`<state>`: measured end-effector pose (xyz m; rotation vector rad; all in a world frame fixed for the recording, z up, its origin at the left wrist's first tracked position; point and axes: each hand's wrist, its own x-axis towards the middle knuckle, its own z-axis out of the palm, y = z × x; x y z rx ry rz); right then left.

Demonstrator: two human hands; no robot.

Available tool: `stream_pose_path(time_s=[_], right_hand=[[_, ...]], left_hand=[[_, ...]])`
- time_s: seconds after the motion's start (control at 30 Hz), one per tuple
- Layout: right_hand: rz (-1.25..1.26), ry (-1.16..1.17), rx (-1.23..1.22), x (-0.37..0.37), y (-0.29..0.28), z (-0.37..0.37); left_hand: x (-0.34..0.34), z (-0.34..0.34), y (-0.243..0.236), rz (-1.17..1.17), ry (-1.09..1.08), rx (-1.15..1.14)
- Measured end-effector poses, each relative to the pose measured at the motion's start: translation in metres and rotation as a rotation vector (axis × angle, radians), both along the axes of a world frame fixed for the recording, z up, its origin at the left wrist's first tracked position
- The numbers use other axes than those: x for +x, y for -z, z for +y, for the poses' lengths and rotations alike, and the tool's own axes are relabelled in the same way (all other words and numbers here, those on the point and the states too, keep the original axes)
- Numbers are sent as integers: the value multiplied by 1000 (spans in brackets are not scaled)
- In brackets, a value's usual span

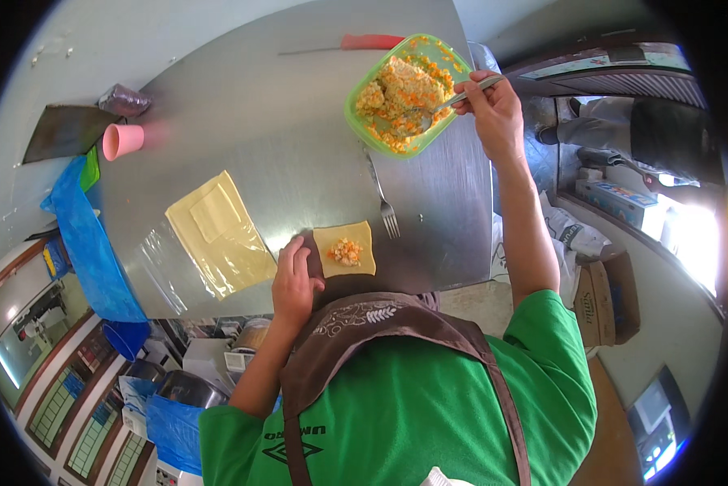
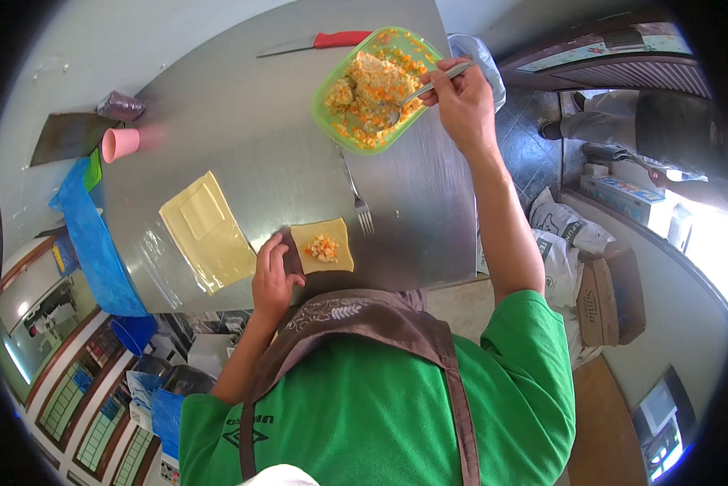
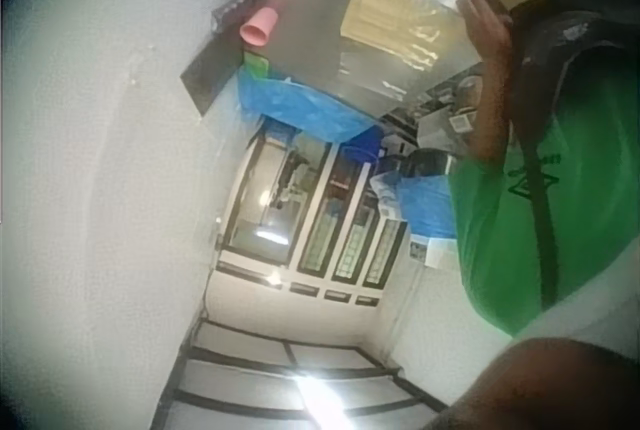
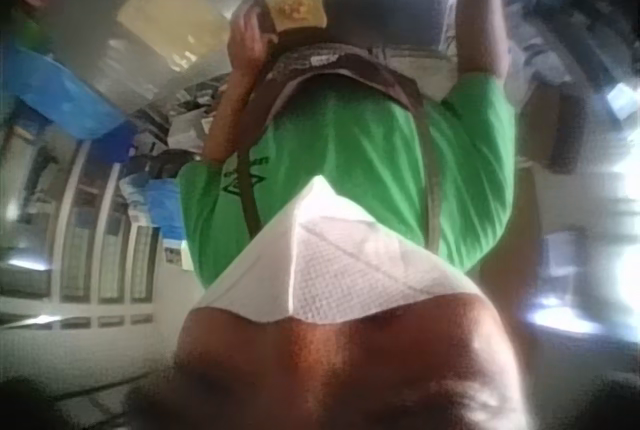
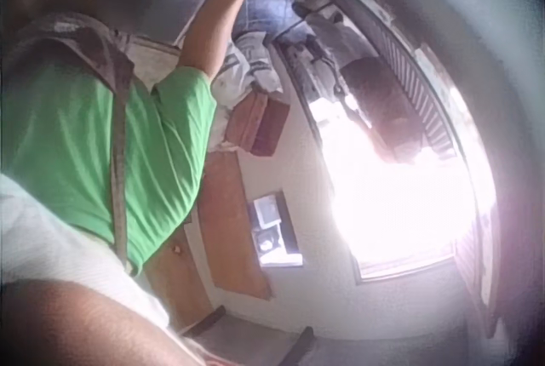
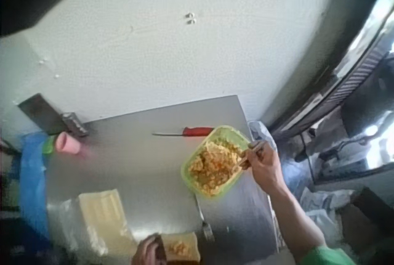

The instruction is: Prepare pastries by filling square dough pieces with a corn and cheese mixture, folding them into triangles, and sealing the edges with a fork.

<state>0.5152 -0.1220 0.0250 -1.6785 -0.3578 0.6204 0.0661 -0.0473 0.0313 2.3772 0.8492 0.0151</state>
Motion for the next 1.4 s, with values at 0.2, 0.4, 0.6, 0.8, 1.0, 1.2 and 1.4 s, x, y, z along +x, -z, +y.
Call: stream_pose_path(time_s=[0.2, 0.4, 0.6, 0.8, 1.0, 1.2, 1.4], right_hand=[[10, 60, 273, -31, -22, -25], [64, 95, 242, -147, -27, -63], [60, 223, 206, -275, -10, -90], [-197, 245, 255, -338, -5, -96], [-391, 165, 253, -364, -3, -100], [-598, 76, 206, -372, -5, -101], [-617, 91, 249, -373, -15, -94]], left_hand=[[-4, 4, 1, -20, 54, 53], [-19, 8, 7, -58, 108, 62], [-38, 10, 15, -147, 153, 68], [-51, 9, 24, -243, 199, 108], [-56, 8, 26, -217, 232, 126], [-58, 11, 26, -233, 251, 145], [-58, 14, 24, -237, 258, 144]])
